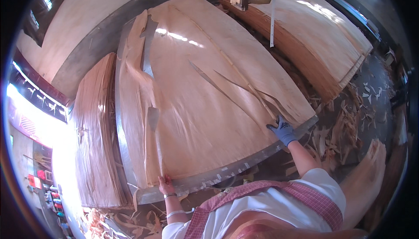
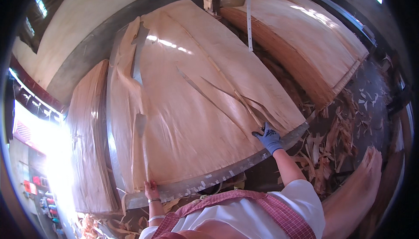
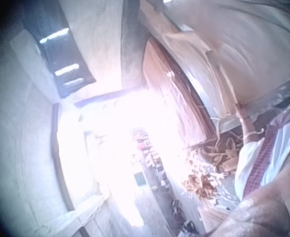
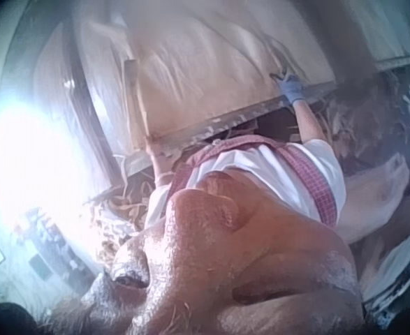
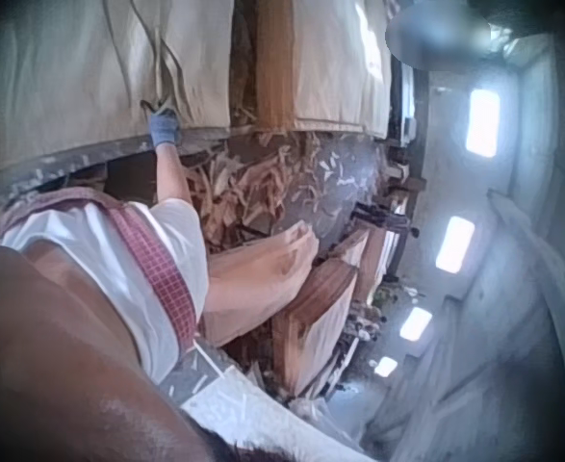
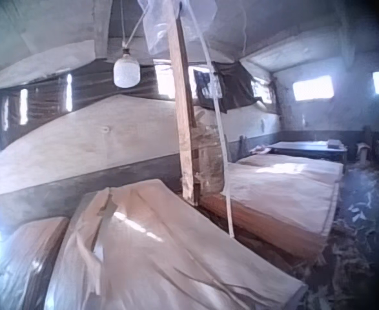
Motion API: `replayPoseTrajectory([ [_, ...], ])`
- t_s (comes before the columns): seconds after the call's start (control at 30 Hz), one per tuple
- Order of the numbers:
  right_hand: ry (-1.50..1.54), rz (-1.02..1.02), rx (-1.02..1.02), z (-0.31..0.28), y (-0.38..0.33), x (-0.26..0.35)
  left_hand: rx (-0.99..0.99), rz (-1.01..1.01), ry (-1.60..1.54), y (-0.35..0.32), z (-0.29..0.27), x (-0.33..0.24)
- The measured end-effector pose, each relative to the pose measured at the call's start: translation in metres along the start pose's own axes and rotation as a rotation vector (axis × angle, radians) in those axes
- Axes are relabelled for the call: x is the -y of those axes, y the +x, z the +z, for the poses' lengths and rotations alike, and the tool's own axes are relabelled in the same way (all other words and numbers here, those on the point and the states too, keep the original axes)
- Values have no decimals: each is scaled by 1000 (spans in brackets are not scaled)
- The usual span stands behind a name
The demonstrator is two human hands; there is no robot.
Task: The person uses a knife to cut away damaged sections of wood veneer, applies tape to join pieces, and moves large veneer sheets on a work table.
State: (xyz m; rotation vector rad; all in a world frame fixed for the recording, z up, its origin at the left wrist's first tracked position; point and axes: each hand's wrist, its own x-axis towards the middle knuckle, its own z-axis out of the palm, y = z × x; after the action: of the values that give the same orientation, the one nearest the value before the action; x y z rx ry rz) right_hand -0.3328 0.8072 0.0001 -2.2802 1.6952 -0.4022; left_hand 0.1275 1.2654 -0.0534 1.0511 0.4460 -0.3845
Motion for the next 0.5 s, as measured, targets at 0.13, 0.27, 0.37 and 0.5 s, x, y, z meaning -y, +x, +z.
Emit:
replayPoseTrajectory([
  [0.13, -97, 43, 85, 25, 15, 5, 32, 10, -25, 19, 13, -2],
  [0.27, -116, -31, 76, 42, 49, 48, 36, 82, -60, 58, 36, -25],
  [0.37, -107, -59, 44, 47, 48, 53, -41, 174, -7, 61, 54, -38],
  [0.5, -32, -18, 78, 9, 8, 63, -199, 198, 26, 36, 28, -48],
])
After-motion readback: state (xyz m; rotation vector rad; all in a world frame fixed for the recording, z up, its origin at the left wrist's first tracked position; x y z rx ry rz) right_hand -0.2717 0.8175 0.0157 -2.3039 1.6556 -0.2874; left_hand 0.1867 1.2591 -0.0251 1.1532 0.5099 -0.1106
